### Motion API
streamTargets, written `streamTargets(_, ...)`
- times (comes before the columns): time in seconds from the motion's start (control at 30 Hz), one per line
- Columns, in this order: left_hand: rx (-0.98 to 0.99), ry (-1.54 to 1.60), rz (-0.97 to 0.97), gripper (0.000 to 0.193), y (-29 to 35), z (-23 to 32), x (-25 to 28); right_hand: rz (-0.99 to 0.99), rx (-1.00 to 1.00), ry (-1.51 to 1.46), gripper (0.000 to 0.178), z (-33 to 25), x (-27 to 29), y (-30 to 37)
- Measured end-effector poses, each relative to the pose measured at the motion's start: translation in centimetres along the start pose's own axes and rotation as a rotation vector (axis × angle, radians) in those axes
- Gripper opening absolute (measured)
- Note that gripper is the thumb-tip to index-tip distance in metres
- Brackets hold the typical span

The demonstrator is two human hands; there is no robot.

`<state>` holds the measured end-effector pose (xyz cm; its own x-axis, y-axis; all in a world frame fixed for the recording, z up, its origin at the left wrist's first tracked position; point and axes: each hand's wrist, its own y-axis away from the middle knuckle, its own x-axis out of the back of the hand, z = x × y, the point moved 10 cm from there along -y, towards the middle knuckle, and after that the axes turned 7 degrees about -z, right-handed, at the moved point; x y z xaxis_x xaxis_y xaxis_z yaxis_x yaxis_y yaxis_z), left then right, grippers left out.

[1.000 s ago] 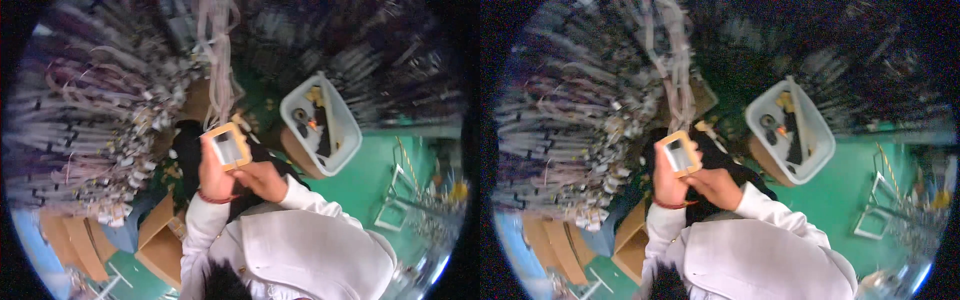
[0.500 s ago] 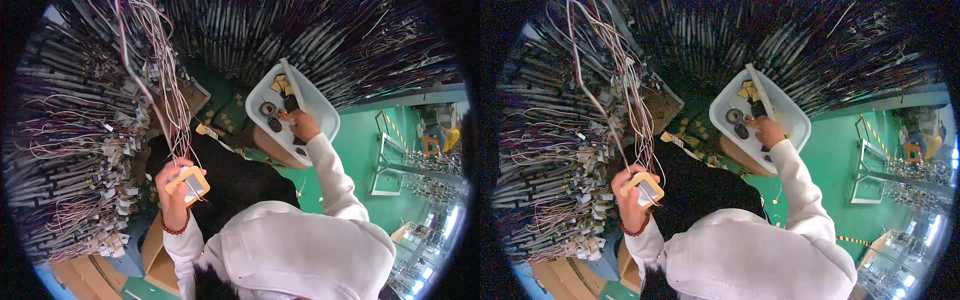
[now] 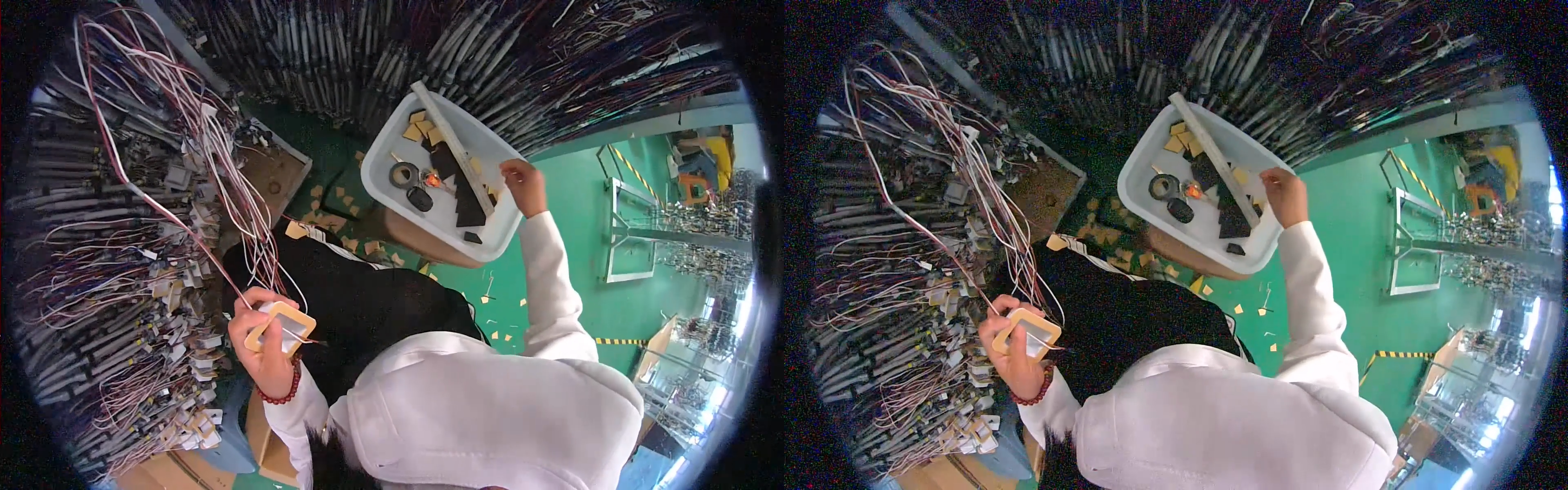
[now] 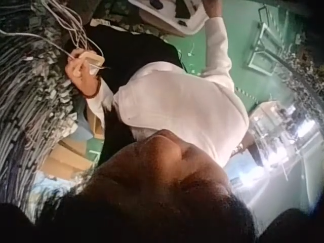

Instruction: Attaching and taping plastic components onto specific bundles within a large wiring harness assembly.

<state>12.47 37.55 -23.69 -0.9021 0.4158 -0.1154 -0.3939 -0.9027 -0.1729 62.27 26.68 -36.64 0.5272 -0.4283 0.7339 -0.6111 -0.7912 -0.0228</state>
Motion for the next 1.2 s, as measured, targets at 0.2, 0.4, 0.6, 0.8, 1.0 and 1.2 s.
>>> streamTargets(0.2,0.032,0.110,0.020,0.022,-0.1,-0.1,-1.0,-0.392,0.071,-0.023,0.027,-5.1,-9.6,-0.6)
streamTargets(0.4,-0.021,-0.041,-0.028,0.028,0.4,1.1,-0.6,-0.551,0.439,0.384,0.039,-13.7,-17.2,0.3)
streamTargets(0.6,-0.071,-0.325,-0.011,0.035,0.3,2.2,-0.6,-0.494,0.391,0.261,0.022,-14.9,-14.8,1.5)
streamTargets(0.8,-0.043,-0.598,0.051,0.031,-0.9,3.8,-2.2,-0.911,0.419,-0.733,0.026,-27.8,-8.8,10.7)
streamTargets(1.0,0.000,-0.411,-0.005,0.034,0.0,3.4,-2.2,-0.999,0.628,-0.665,0.029,-35.4,-9.1,14.3)
streamTargets(1.2,-0.068,-0.485,0.026,0.024,1.3,5.3,-0.9,-1.031,0.746,-0.626,0.028,-37.7,-9.0,15.7)
